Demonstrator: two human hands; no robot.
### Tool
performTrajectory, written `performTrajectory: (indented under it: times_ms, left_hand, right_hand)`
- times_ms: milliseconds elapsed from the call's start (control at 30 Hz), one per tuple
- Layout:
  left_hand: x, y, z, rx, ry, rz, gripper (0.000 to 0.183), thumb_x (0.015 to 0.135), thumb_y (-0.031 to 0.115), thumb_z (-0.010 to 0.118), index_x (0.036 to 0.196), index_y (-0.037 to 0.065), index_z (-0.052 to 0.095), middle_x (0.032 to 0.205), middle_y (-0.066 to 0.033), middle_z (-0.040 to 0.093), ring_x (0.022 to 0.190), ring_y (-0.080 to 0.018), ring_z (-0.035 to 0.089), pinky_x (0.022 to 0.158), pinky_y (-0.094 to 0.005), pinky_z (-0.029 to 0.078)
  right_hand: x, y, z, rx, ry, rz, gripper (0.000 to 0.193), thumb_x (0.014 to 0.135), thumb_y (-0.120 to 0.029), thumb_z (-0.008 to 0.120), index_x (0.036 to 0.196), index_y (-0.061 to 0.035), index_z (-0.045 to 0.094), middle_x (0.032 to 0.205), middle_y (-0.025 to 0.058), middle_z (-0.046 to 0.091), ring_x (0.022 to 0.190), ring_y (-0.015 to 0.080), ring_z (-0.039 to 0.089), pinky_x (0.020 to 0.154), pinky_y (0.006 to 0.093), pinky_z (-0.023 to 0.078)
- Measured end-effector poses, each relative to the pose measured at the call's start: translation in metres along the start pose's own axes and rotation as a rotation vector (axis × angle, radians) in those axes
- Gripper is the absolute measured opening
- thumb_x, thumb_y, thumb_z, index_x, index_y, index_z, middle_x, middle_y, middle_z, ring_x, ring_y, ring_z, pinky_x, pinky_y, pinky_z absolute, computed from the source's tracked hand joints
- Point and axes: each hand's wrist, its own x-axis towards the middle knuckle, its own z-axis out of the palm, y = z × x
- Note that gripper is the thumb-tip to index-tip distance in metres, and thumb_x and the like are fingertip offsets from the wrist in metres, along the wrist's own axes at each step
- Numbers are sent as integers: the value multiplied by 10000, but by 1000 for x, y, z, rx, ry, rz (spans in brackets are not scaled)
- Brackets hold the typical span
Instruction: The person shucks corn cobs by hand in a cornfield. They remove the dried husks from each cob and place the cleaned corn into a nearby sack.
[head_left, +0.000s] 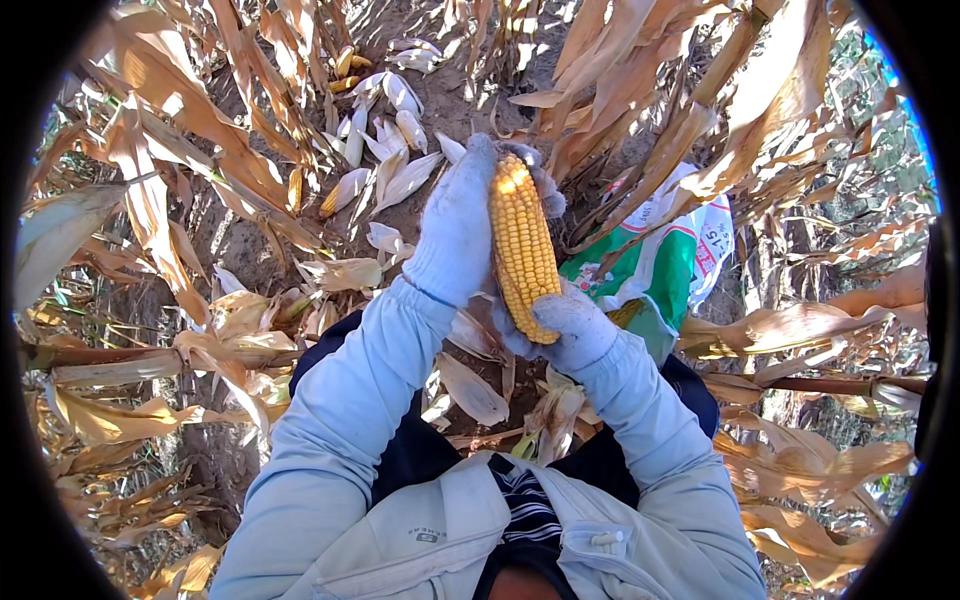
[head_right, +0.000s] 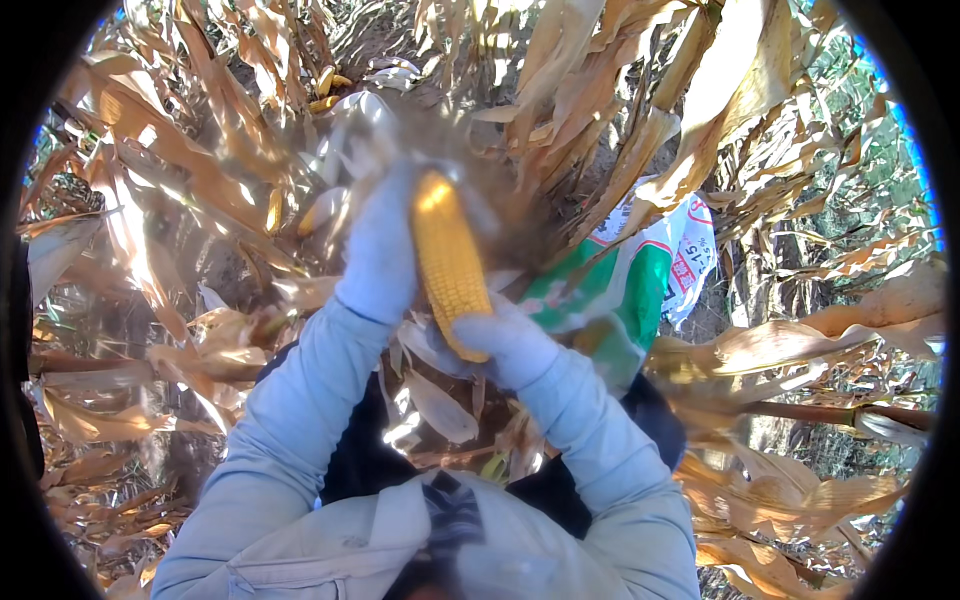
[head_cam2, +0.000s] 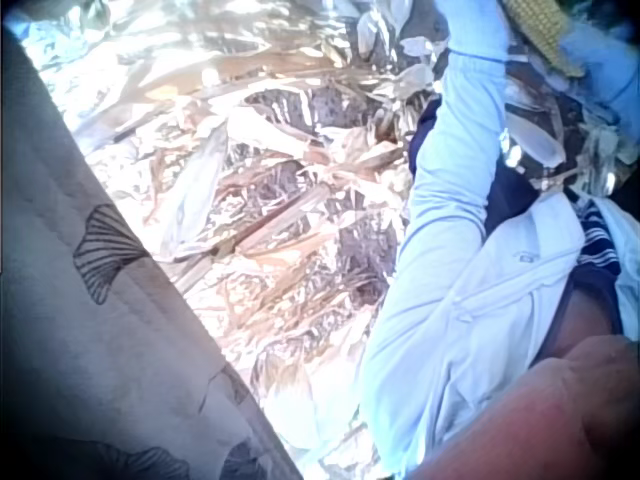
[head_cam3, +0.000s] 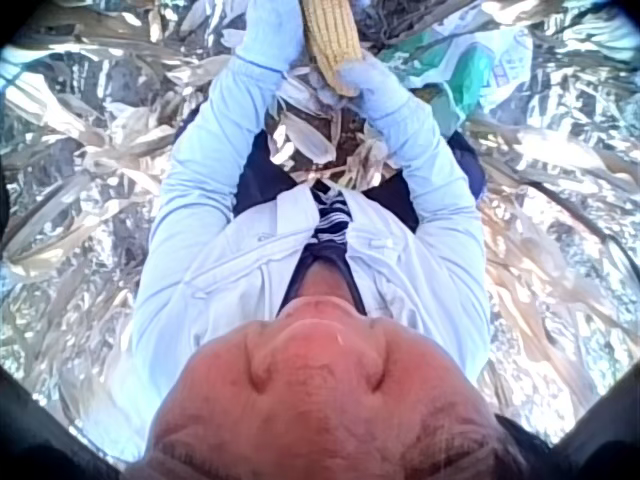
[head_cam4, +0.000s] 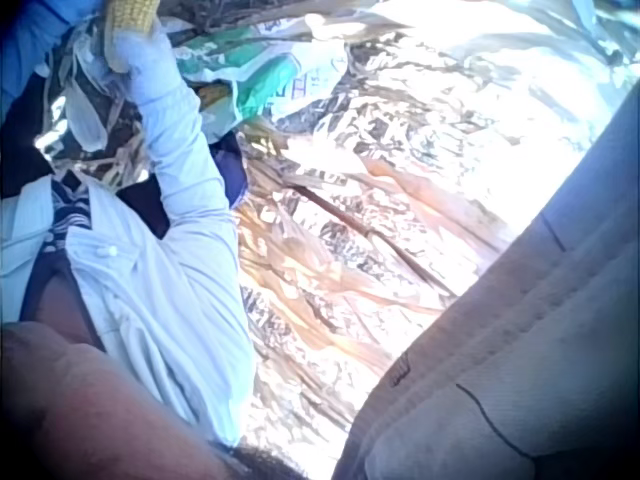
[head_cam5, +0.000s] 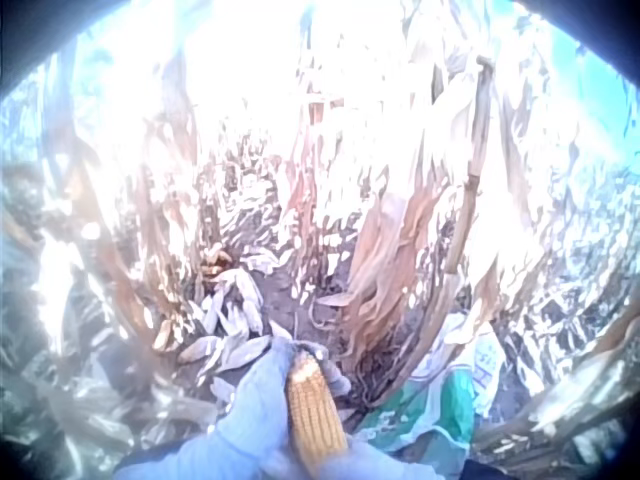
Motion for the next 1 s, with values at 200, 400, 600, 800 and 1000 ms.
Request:
performTrajectory:
  times_ms: [200,400,600,800,1000]
  left_hand:
    - [16,-33,-47,1111,80,617,489,893,90,704,1350,-29,575,1176,-171,677,945,-322,695,808,-399,583]
    - [19,-40,-63,1561,348,566,520,909,124,712,1374,-42,551,1204,-155,679,1029,-332,690,877,-392,585]
    - [29,13,-57,468,376,436,442,991,231,672,1347,-20,598,1173,-112,702,1020,-246,677,884,-350,555]
    - [18,53,-63,884,312,497,431,1062,339,622,1334,5,628,1212,-75,714,1077,-188,666,922,-316,523]
    - [17,-3,-45,165,147,-24,546,1065,452,591,1380,7,607,1261,-100,666,1169,-187,608,1023,-318,468]
  right_hand:
    - [2,-21,-15,-308,138,-126,616,843,-256,817,1338,-28,529,1046,91,684,778,159,656,660,279,544]
    - [11,-15,-26,-914,395,-310,576,846,-121,833,1327,-15,535,1119,75,693,934,127,669,805,293,567]
    - [4,-20,-12,-1157,470,-255,649,802,-224,879,1313,-9,541,1150,95,705,1036,163,686,894,335,565]
    - [2,-30,2,-1276,595,-213,661,790,-316,885,1283,-20,558,1145,142,714,1037,211,709,900,354,564]
    - [9,-23,12,-1258,509,-255,654,803,-367,843,1287,-30,560,1127,214,701,1052,347,711,907,423,560]
